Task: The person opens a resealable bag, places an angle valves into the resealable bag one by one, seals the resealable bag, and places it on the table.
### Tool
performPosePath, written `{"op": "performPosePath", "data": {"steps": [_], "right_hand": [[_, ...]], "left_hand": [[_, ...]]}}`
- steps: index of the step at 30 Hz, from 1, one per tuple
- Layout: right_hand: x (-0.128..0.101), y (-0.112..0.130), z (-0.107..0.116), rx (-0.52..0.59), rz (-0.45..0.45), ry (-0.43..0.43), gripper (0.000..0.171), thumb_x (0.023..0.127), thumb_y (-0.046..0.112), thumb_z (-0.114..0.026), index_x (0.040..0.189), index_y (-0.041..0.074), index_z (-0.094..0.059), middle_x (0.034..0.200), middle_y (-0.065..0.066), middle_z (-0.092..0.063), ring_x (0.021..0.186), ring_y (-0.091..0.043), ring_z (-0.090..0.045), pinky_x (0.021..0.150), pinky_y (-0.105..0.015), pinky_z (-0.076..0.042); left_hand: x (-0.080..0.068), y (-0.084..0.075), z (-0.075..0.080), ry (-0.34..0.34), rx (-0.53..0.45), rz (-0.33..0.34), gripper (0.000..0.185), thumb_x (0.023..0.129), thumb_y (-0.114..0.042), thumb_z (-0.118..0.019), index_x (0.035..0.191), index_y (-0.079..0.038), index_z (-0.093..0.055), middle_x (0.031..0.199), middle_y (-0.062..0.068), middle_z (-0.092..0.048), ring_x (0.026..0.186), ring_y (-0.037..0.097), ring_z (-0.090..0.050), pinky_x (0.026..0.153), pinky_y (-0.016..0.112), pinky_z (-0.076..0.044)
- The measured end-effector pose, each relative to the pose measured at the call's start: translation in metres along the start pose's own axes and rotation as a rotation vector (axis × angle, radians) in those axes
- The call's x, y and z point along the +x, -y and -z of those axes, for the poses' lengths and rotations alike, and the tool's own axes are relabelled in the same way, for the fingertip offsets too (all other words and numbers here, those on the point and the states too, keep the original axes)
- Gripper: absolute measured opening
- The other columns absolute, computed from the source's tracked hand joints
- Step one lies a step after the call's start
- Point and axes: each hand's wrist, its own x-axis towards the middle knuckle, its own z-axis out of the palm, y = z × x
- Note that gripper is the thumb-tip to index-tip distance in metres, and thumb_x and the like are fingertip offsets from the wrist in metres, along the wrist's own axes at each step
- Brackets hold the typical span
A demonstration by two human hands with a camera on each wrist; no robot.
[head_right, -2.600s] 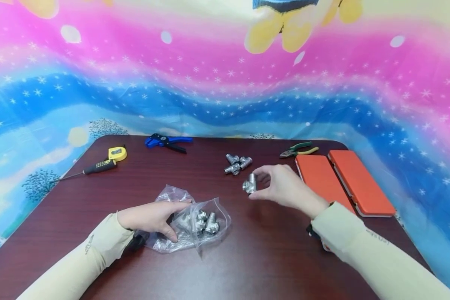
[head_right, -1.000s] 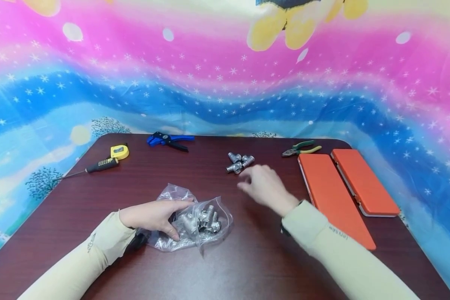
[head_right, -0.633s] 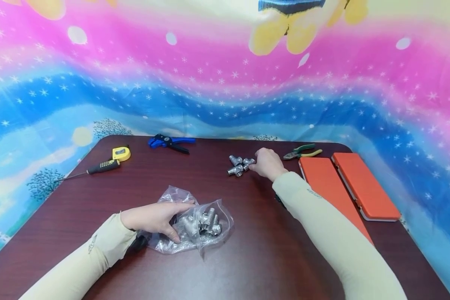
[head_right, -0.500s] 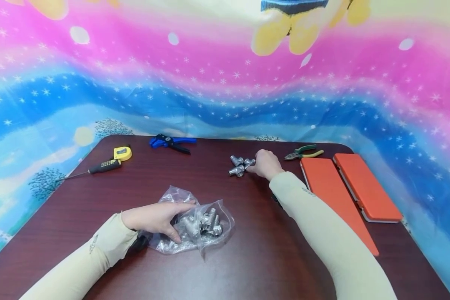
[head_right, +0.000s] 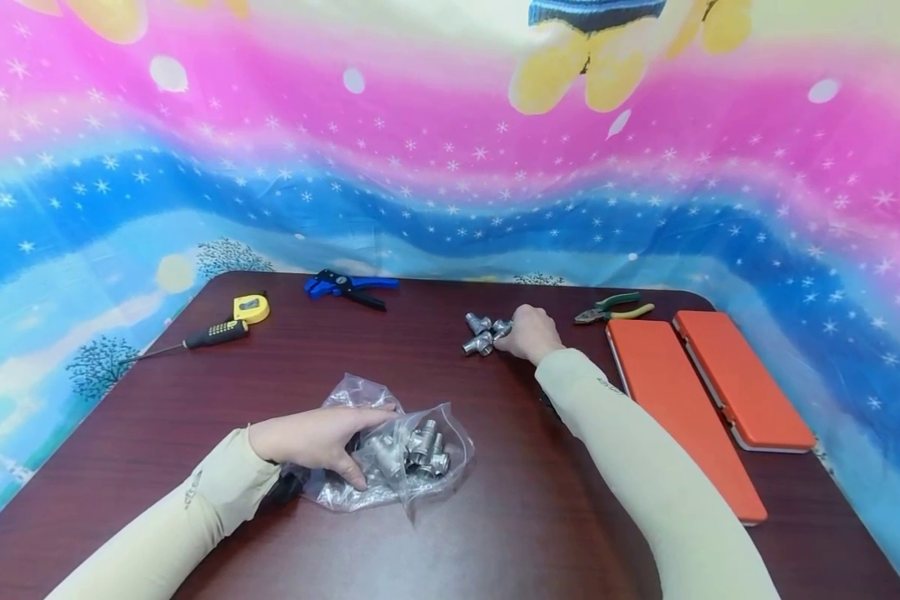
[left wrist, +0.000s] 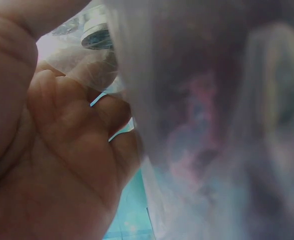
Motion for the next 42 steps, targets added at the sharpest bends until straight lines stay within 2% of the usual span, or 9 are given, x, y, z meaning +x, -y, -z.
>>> {"op": "performPosePath", "data": {"steps": [5, 9, 11, 14, 18, 22, 27, 34, 42], "right_hand": [[-0.004, -0.004, 0.006, -0.042, 0.009, -0.003, 0.028, 0.084, 0.027, -0.076, 0.087, 0.001, -0.066, 0.084, -0.012, -0.062, 0.075, -0.027, -0.054, 0.068, -0.038, -0.048], [-0.02, -0.005, 0.025, -0.076, 0.072, -0.039, 0.033, 0.081, 0.025, -0.075, 0.098, -0.003, -0.068, 0.093, -0.018, -0.067, 0.081, -0.03, -0.058, 0.073, -0.043, -0.05], [-0.035, -0.003, 0.038, -0.082, 0.12, -0.064, 0.043, 0.081, 0.025, -0.076, 0.11, -0.006, -0.068, 0.101, -0.02, -0.068, 0.083, -0.03, -0.059, 0.074, -0.044, -0.051], [-0.066, 0.002, 0.054, -0.08, 0.188, -0.083, 0.056, 0.081, 0.025, -0.077, 0.124, -0.008, -0.063, 0.101, -0.02, -0.068, 0.076, -0.028, -0.059, 0.068, -0.042, -0.049], [-0.11, 0.009, 0.063, -0.075, 0.275, -0.082, 0.059, 0.08, 0.024, -0.08, 0.126, -0.007, -0.062, 0.094, -0.012, -0.066, 0.072, -0.021, -0.058, 0.062, -0.036, -0.048], [-0.145, 0.014, 0.054, -0.076, 0.361, -0.103, 0.054, 0.077, 0.023, -0.083, 0.121, -0.004, -0.066, 0.096, -0.008, -0.067, 0.079, -0.018, -0.061, 0.066, -0.034, -0.051], [-0.168, 0.023, 0.03, -0.065, 0.459, -0.119, 0.047, 0.074, 0.022, -0.085, 0.112, 0.0, -0.07, 0.091, -0.002, -0.066, 0.076, -0.013, -0.059, 0.064, -0.03, -0.05], [-0.176, 0.042, -0.002, -0.041, 0.564, -0.086, 0.046, 0.072, 0.021, -0.085, 0.11, -0.001, -0.07, 0.095, -0.002, -0.067, 0.079, -0.016, -0.062, 0.069, -0.033, -0.052], [-0.173, 0.063, -0.029, -0.05, 0.613, -0.058, 0.047, 0.07, 0.02, -0.086, 0.108, -0.003, -0.071, 0.091, -0.006, -0.066, 0.078, -0.018, -0.062, 0.069, -0.037, -0.053]], "left_hand": [[0.001, -0.002, -0.001, 0.007, -0.006, 0.007, 0.088, 0.073, -0.024, -0.09, 0.146, -0.007, -0.044, 0.143, 0.004, -0.052, 0.13, 0.018, -0.047, 0.107, 0.035, -0.039], [0.002, -0.003, 0.0, 0.013, -0.013, 0.011, 0.088, 0.073, -0.023, -0.09, 0.147, -0.007, -0.044, 0.144, 0.004, -0.051, 0.131, 0.018, -0.046, 0.108, 0.035, -0.038], [0.002, -0.004, 0.001, 0.016, -0.017, 0.018, 0.088, 0.074, -0.022, -0.089, 0.147, -0.007, -0.043, 0.145, 0.004, -0.05, 0.133, 0.018, -0.045, 0.108, 0.035, -0.038], [0.001, -0.005, 0.004, 0.019, -0.019, 0.026, 0.088, 0.074, -0.021, -0.089, 0.148, -0.007, -0.043, 0.147, 0.004, -0.048, 0.134, 0.018, -0.043, 0.108, 0.036, -0.038], [0.001, -0.005, 0.006, 0.017, -0.012, 0.027, 0.089, 0.075, -0.02, -0.089, 0.149, -0.007, -0.042, 0.148, 0.005, -0.047, 0.135, 0.019, -0.042, 0.109, 0.036, -0.038], [0.001, -0.003, 0.005, 0.015, -0.012, 0.032, 0.089, 0.075, -0.021, -0.089, 0.149, -0.007, -0.042, 0.148, 0.005, -0.047, 0.135, 0.02, -0.042, 0.109, 0.038, -0.038], [0.002, -0.002, 0.002, 0.015, -0.006, 0.038, 0.089, 0.074, -0.022, -0.089, 0.148, -0.006, -0.042, 0.146, 0.006, -0.049, 0.134, 0.021, -0.044, 0.108, 0.039, -0.038], [0.003, -0.001, 0.0, 0.007, 0.005, 0.023, 0.089, 0.073, -0.023, -0.09, 0.147, -0.005, -0.043, 0.145, 0.006, -0.05, 0.132, 0.021, -0.046, 0.108, 0.038, -0.038], [0.002, -0.001, 0.0, -0.004, 0.005, 0.012, 0.089, 0.072, -0.024, -0.091, 0.146, -0.008, -0.045, 0.142, 0.004, -0.053, 0.129, 0.019, -0.048, 0.107, 0.038, -0.039]]}}
